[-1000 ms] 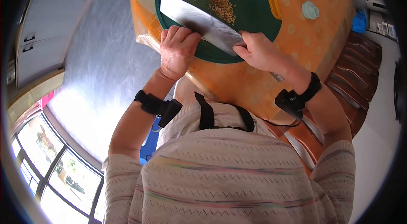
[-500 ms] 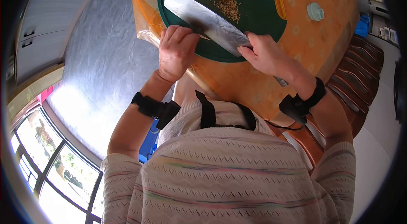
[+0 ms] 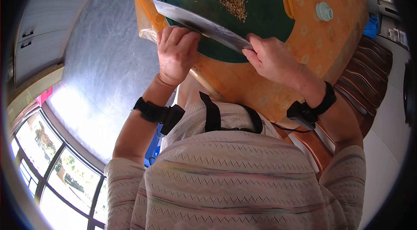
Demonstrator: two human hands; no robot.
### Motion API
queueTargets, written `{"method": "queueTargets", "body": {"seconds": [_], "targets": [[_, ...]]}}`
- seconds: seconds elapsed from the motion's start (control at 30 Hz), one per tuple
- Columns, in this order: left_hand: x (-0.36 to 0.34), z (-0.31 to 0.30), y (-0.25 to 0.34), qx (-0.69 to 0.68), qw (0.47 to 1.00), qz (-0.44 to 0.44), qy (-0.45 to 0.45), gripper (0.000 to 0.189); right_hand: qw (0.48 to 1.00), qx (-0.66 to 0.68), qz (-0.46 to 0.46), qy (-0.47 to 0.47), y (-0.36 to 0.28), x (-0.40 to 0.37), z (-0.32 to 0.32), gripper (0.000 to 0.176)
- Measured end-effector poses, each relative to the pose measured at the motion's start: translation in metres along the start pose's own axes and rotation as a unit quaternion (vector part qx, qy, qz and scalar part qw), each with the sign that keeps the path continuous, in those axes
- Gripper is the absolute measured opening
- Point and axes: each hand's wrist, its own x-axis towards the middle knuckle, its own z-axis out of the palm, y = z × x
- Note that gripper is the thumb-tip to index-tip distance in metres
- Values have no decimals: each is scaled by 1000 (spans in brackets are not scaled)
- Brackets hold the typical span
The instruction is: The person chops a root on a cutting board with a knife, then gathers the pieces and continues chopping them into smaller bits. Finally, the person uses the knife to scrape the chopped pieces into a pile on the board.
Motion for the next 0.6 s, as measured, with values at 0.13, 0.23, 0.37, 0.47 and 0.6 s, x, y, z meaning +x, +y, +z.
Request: {"method": "queueTargets", "body": {"seconds": [0.13, 0.23, 0.37, 0.47, 0.6], "targets": [[2, -9, -5, 18, 1000, -15, 9, 18, 999, -42, -26, 11, 2, 0, 2, 14], [1, -8, 0, 24, 999, 1, -27, 18, 998, -46, -27, 13, 1, 0, 1, 14], [1, 6, 2, 35, 999, 12, -32, 17, 999, -31, -3, 17, -1, 0, -2, 14], [4, 9, 1, 39, 999, 13, -28, 17, 1000, -4, 9, 21, 2, -1, -1, 15], [5, 10, 1, 41, 999, 13, -29, 18, 999, 42, 23, 20, 6, 0, 3, 15]]}}
